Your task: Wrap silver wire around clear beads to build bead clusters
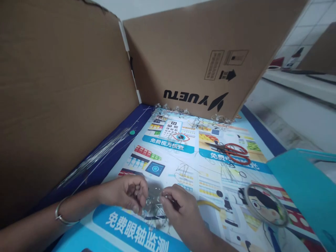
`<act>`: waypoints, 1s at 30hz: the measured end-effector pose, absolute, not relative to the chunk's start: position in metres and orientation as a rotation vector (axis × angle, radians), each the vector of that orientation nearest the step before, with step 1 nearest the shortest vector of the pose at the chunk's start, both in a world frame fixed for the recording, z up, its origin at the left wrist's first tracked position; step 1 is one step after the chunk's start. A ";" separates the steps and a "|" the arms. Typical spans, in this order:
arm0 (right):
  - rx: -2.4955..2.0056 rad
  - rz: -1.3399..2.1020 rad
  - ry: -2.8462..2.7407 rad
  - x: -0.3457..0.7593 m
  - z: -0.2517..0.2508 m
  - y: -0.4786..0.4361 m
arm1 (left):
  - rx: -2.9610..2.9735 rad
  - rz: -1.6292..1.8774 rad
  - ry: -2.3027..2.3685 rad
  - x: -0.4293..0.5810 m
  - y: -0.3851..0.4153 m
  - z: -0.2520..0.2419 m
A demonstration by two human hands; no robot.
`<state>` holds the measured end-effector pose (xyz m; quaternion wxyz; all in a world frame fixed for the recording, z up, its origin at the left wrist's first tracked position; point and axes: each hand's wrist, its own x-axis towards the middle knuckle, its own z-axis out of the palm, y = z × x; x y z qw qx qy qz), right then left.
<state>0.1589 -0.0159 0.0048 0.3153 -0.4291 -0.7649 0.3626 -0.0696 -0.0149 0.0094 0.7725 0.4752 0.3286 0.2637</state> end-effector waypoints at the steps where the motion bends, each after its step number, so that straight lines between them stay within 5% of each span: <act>1: -1.129 0.967 -2.015 0.159 0.005 -0.016 | 1.023 0.571 0.688 -0.070 -0.014 0.008; 30: -1.119 1.003 -2.043 0.159 0.009 -0.017 | 1.059 0.557 0.663 -0.075 -0.008 0.009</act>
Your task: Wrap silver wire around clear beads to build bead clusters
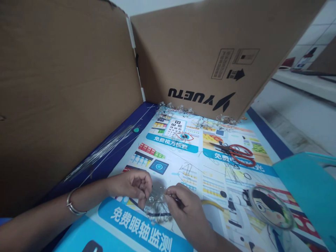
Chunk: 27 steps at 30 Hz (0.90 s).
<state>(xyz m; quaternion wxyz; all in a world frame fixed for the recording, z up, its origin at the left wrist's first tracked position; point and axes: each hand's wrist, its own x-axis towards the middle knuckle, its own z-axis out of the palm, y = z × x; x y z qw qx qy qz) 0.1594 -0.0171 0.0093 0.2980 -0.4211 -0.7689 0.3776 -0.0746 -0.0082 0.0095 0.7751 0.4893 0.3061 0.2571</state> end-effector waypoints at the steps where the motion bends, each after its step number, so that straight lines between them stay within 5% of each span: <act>1: -1.122 1.003 -2.042 0.160 0.009 -0.017 | 1.062 0.573 0.679 -0.075 -0.008 0.009; 27: -1.153 0.950 -2.081 0.160 0.008 -0.017 | 1.217 0.786 0.720 -0.075 -0.014 0.015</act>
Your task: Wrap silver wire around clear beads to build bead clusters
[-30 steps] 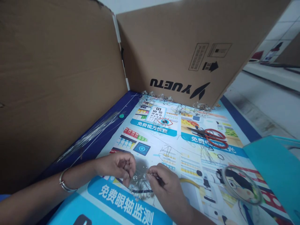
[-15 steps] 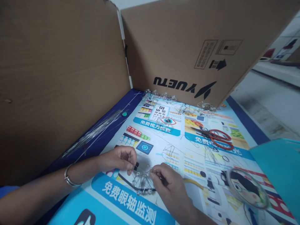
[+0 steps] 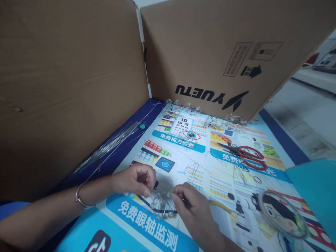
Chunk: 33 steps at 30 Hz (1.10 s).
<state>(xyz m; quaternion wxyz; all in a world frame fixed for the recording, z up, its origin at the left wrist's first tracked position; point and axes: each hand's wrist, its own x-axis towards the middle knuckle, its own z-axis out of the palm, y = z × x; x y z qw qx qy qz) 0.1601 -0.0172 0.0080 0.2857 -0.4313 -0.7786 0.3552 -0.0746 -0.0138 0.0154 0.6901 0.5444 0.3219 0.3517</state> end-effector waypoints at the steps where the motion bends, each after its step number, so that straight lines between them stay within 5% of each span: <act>1: -1.147 0.943 -2.082 0.160 0.008 -0.017 | 1.210 0.785 0.709 -0.074 -0.014 0.015; 33: -1.121 0.939 -2.055 0.159 0.003 -0.018 | 1.162 0.762 0.693 -0.074 -0.007 0.006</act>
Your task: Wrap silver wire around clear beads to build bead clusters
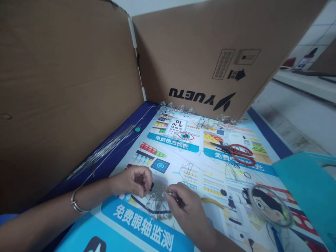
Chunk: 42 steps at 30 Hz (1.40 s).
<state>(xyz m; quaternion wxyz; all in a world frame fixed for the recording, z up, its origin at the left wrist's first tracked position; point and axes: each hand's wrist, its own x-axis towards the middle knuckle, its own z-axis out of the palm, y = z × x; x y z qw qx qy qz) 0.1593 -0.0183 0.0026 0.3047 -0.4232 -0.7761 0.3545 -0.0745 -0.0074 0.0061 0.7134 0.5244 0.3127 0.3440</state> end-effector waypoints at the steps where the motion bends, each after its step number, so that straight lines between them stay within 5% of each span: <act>1: -1.114 0.941 -2.052 0.159 0.003 -0.018 | 1.163 0.758 0.692 -0.075 -0.007 0.006; 42: -1.076 0.841 -2.115 0.159 0.003 -0.018 | 1.109 0.747 0.679 -0.073 -0.007 0.004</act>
